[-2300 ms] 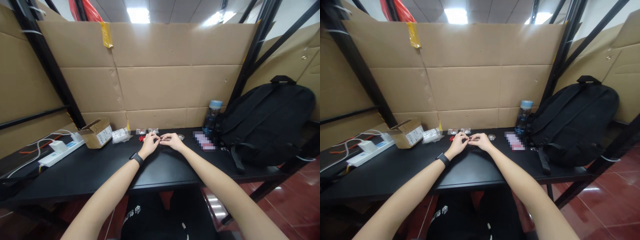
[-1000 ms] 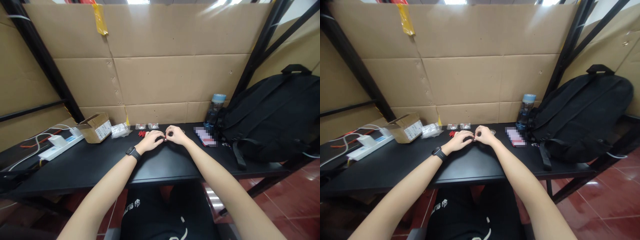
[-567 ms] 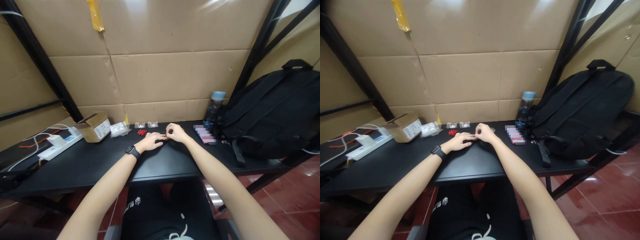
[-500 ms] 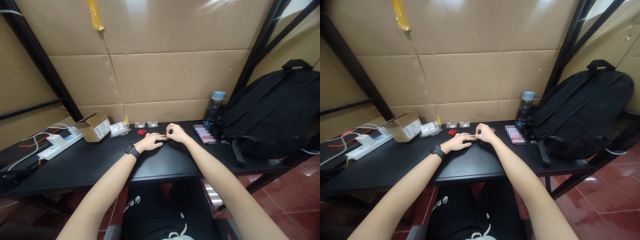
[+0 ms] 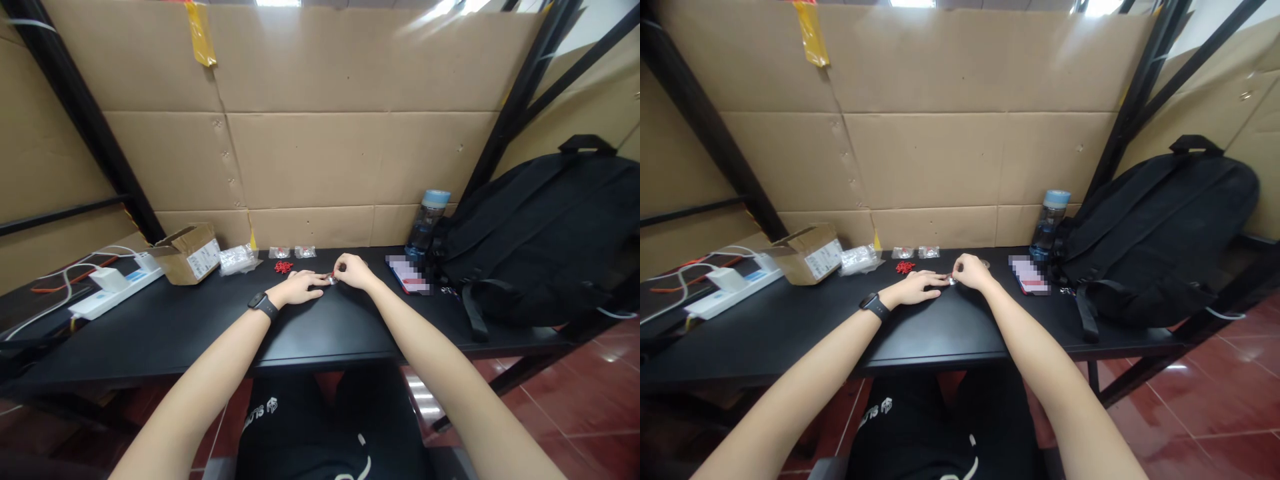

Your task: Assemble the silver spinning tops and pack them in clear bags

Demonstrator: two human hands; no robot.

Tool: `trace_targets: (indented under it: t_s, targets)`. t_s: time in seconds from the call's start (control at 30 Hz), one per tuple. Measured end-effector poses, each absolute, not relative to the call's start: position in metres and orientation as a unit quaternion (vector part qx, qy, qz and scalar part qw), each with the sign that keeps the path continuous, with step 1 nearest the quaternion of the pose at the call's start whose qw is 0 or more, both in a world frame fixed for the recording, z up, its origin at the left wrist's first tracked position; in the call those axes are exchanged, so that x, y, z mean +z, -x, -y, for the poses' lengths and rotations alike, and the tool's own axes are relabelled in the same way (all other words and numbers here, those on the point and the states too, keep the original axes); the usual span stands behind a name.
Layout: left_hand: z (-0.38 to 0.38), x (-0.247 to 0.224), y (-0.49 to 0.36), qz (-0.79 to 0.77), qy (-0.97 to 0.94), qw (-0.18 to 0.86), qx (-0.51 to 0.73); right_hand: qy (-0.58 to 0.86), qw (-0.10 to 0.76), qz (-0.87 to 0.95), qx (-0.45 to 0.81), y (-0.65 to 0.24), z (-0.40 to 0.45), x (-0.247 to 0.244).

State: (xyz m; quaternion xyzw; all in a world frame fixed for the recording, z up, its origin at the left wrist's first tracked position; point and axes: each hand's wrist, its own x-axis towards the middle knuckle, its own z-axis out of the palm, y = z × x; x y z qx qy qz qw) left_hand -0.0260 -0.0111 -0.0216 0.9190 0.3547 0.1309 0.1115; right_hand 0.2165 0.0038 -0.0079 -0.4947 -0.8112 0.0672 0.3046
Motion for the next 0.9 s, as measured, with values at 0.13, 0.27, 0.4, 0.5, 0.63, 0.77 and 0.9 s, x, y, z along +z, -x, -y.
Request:
trace_targets:
  t_s: [0.13, 0.27, 0.4, 0.5, 0.63, 0.77, 0.9]
  targets:
    - [0.012, -0.021, 0.025, -0.364, -0.918, 0.106, 0.114, 0.493, 0.304, 0.812, 0.068, -0.217, -0.006, -0.010]
    - [0.014, -0.018, 0.025, -0.352, -0.920, 0.106, 0.133, 0.489, 0.304, 0.815, 0.068, -0.217, -0.006, -0.010]
    - [0.014, -0.018, 0.026, -0.347, -0.921, 0.103, 0.142, 0.489, 0.306, 0.814, 0.062, -0.216, -0.005, -0.009]
    - [0.013, -0.020, 0.026, -0.357, -0.918, 0.106, 0.140, 0.491, 0.309, 0.812, 0.063, -0.218, -0.007, -0.009]
    - [0.012, -0.021, 0.026, -0.367, -0.915, 0.110, 0.123, 0.494, 0.303, 0.811, 0.078, -0.224, -0.011, -0.007]
    - [0.013, -0.019, 0.026, -0.372, -0.916, 0.114, 0.102, 0.510, 0.301, 0.801, 0.087, -0.231, -0.013, -0.006]
    - [0.015, -0.017, 0.027, -0.374, -0.915, 0.117, 0.098, 0.521, 0.300, 0.793, 0.095, -0.234, -0.015, -0.007]
